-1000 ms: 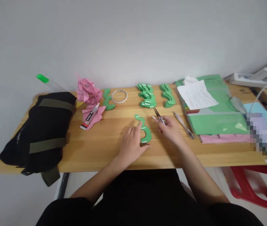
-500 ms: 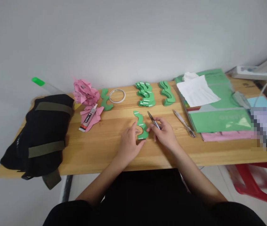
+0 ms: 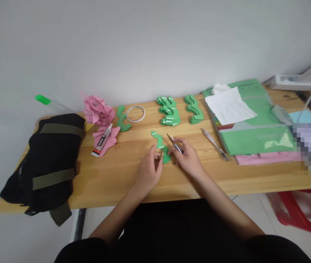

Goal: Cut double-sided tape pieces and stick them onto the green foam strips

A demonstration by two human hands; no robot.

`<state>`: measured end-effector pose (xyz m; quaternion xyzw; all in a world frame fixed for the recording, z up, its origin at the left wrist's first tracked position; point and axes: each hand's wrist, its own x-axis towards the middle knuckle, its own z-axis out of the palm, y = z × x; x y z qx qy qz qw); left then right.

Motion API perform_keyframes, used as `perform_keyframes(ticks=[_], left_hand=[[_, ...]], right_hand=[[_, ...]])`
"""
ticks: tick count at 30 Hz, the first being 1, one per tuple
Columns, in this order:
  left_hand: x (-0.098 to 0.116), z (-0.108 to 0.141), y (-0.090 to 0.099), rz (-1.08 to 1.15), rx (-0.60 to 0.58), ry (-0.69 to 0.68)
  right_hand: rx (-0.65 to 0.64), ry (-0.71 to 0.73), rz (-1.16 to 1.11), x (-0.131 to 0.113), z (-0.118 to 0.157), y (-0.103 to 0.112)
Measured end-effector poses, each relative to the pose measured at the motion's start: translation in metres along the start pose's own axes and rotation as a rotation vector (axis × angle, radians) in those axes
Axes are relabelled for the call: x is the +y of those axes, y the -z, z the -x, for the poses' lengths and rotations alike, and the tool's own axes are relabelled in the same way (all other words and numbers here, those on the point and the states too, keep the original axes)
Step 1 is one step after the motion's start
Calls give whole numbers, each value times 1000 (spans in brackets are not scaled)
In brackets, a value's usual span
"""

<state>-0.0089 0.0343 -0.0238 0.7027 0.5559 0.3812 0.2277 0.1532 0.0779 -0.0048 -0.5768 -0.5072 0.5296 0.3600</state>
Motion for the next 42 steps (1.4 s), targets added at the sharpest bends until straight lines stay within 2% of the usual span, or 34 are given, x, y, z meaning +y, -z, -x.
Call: perform_keyframes(ticks=[6,8,9,11,16,18,20,25,31,42], left_hand=[[-1,-2,3,-266,318,-119],[-3,-6,8,-367,370,-166],[-4,-9,10,-410,362,-188],[-7,-16,17,-480,259,-254],[-12,-32,27,-513,-168,-528],[-14,-35,27,-479,-268,-544],[-15,-36,25,-457,-324,-495],[-15,-35,20,-418,-362,-411],[-13,-35,20,-328,-341,-347],[-14,-34,19,-242,-305,-292]], right_hand=[[-10,61,199,-3,3,3],[-13,64,207,-4,3,4],[-20,61,199,-3,3,4],[-33,49,168,-3,3,5],[-60,-15,52,-2,0,5],[-71,-49,14,-2,-2,5],[-79,-74,23,-3,-6,7],[-69,-63,169,-20,-31,20],[-170,17,404,-42,-60,21],[-154,-15,695,-39,-60,10]])
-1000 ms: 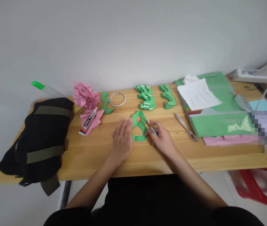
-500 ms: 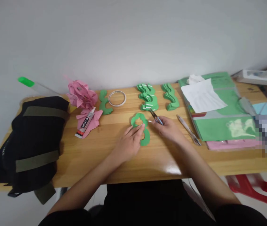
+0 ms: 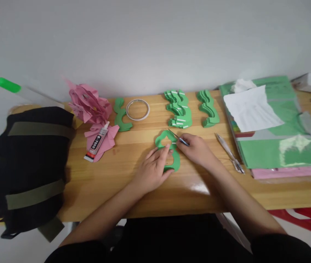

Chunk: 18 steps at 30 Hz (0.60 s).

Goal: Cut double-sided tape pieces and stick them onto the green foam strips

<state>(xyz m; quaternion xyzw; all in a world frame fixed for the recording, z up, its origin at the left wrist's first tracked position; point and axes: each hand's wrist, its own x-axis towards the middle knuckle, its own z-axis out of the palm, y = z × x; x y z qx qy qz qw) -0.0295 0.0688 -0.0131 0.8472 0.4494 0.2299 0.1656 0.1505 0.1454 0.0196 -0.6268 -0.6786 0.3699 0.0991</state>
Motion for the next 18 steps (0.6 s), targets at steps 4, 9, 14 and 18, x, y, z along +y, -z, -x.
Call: perform_keyframes(ticks=[4,9,14,18], left_hand=[[1,-1,2,14,-4,2],[0,-1,1,21,-3,-4],[-1,0,0,21,-14,12],[-1,0,-1,19,-14,15]], right_hand=[[4,-27,76,-2,1,-2],[16,-58,218,-6,3,-5],[39,-76,262,-7,4,-8],[43,-77,272,-6,1,-8]])
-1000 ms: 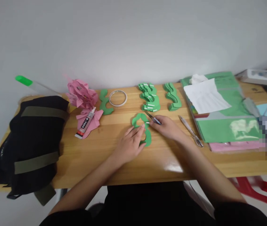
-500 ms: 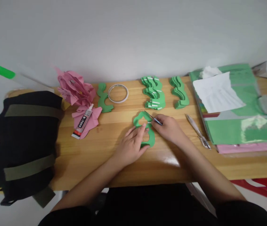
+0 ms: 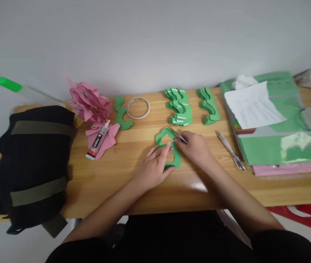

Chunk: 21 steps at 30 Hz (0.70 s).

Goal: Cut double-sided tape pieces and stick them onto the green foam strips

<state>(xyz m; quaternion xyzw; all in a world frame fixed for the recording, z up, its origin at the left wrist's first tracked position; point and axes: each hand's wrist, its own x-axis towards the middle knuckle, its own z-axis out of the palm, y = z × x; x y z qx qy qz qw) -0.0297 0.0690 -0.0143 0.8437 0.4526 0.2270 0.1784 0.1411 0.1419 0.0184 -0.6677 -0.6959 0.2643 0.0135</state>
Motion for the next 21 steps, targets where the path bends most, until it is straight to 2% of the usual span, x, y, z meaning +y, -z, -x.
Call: perform_keyframes(ticks=[5,9,14,18,21], left_hand=[[0,0,0,9,-10,10],[0,-2,2,22,-16,21],[4,-12,10,134,-60,126],[14,-20,28,409,14,221],[28,-23,44,846,51,342]], right_hand=[[-7,-23,-21,1,-7,5],[37,-29,-70,3,-11,8],[77,-10,-231,15,-6,13],[124,-22,-381,25,11,22],[131,14,-493,27,30,28]])
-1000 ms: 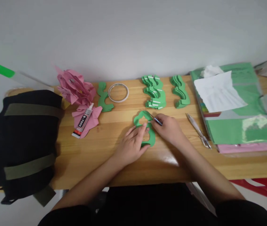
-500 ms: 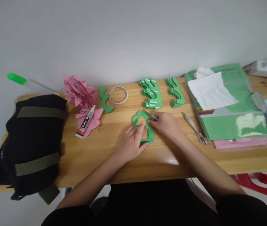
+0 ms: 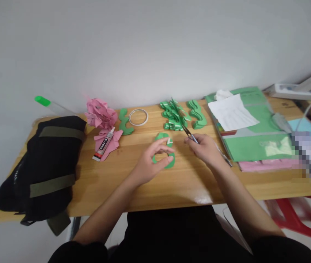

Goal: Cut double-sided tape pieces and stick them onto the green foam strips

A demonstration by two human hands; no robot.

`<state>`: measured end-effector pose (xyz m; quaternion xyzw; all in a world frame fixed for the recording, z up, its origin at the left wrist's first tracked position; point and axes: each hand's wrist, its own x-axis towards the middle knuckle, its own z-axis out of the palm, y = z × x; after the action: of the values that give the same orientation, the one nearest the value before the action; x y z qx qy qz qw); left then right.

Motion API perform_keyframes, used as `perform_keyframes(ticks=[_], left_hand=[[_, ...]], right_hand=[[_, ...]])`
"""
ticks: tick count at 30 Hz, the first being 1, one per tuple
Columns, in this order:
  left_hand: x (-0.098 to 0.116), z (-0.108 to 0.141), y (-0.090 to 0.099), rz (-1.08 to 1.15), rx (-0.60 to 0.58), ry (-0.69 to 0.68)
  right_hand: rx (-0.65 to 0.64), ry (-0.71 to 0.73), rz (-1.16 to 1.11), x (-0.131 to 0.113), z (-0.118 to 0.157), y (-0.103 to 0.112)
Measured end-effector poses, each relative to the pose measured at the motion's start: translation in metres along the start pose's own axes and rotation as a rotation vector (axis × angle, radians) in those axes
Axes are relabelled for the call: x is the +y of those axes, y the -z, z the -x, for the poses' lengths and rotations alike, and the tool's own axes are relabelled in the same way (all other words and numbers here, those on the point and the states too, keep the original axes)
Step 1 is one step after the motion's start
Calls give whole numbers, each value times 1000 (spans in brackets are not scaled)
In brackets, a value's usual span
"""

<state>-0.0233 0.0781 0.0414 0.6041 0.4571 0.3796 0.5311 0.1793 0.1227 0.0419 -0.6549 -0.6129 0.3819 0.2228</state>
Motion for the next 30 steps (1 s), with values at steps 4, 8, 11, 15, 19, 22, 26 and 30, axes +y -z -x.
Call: perform_keyframes(ticks=[4,8,11,15,19,22,26,30], left_hand=[[24,8,-3,527,-48,191],[36,13,-9,694,-68,245],[35,15,-12,702,-69,251],[29,17,-14,531,-60,194],[25,14,-18,-88,123,-17],[28,9,-21,-269,296,-138],[35,1,-23,-17,250,-16],[39,-3,-22,71,252,39]], right_hand=[[-103,69,-340,-12,25,4],[-169,96,-546,-28,41,6],[-137,103,-562,-34,46,6],[-105,94,-565,-31,46,4],[-136,95,-626,-28,46,2],[-96,62,-665,-29,47,1],[-40,30,-694,-32,50,-2],[-10,57,-634,-31,53,-3]])
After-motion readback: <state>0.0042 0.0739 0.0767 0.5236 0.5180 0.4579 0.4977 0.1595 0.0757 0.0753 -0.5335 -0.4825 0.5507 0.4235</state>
